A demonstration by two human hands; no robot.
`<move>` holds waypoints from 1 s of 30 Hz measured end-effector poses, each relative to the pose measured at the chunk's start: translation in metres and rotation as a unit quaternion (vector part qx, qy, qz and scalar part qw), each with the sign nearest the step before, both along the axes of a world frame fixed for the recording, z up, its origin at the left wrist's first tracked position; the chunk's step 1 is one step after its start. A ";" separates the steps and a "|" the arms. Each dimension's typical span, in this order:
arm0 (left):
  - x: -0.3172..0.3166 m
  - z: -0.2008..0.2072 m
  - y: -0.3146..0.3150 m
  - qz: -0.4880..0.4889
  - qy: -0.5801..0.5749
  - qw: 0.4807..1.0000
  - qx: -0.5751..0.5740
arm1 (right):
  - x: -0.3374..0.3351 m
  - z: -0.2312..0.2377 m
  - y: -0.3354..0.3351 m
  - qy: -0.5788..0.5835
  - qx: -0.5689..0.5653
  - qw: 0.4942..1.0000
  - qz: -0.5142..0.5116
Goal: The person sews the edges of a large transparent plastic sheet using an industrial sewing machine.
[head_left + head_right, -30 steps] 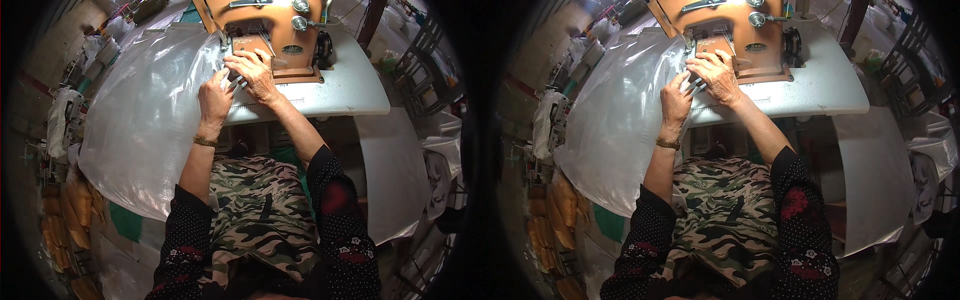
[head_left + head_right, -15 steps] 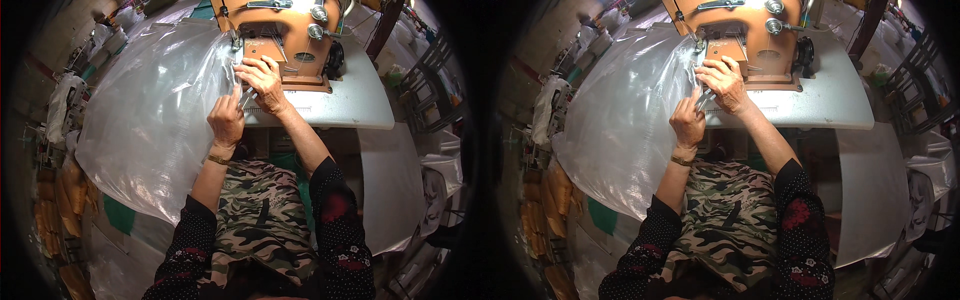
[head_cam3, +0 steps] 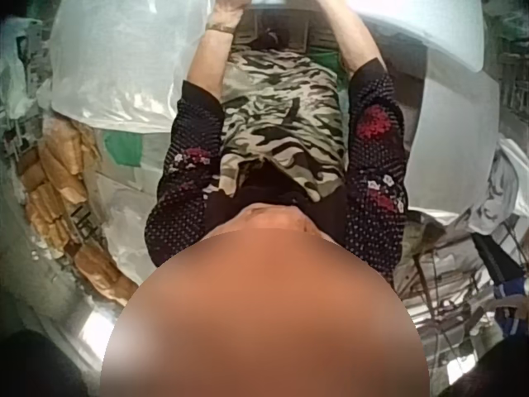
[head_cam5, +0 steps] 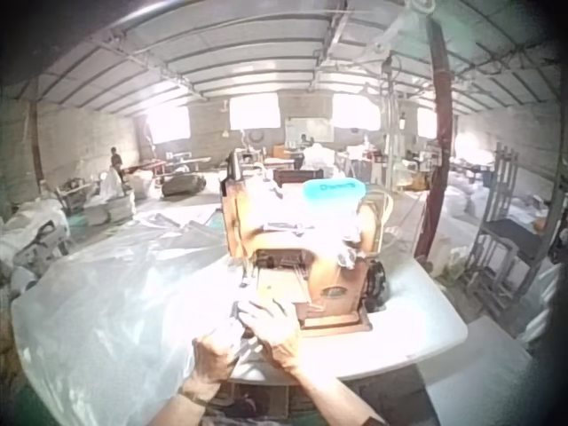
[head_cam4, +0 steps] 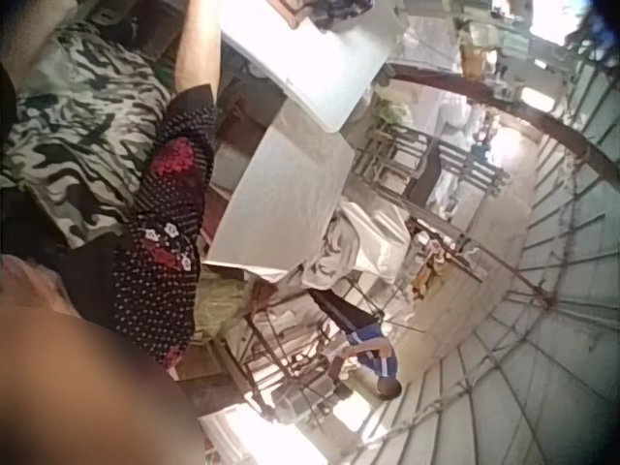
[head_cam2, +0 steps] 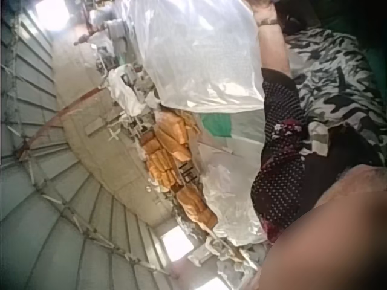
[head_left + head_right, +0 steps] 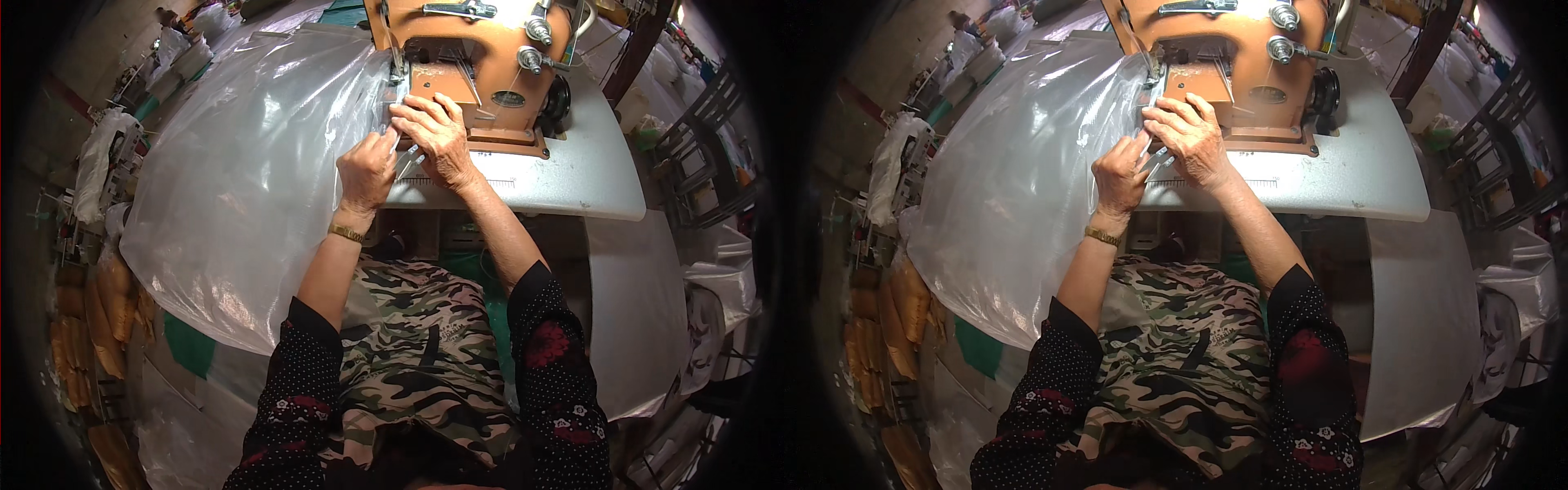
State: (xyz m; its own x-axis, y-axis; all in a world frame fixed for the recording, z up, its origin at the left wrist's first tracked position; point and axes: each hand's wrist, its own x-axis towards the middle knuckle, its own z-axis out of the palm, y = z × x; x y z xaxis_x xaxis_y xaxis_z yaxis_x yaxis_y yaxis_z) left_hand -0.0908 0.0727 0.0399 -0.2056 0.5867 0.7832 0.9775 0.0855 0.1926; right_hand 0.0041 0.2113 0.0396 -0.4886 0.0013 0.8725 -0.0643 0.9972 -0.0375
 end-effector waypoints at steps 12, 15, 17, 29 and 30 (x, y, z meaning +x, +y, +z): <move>-0.018 0.005 0.001 0.004 0.014 1.000 0.020 | 0.034 -0.008 -0.008 -0.048 -0.063 0.997 -0.027; -0.021 0.008 0.003 0.001 0.009 1.000 0.021 | 0.039 -0.016 -0.009 -0.112 -0.156 0.979 -0.075; -0.026 0.009 0.008 -0.003 0.007 1.000 0.016 | 0.038 -0.021 -0.001 -0.138 -0.203 0.963 -0.110; -0.077 0.018 0.026 0.002 -0.009 1.000 0.024 | 0.038 -0.017 -0.009 -0.211 -0.165 0.961 -0.061; -0.080 0.018 0.029 0.007 -0.017 1.000 0.019 | 0.038 -0.017 -0.009 -0.212 -0.164 0.962 -0.058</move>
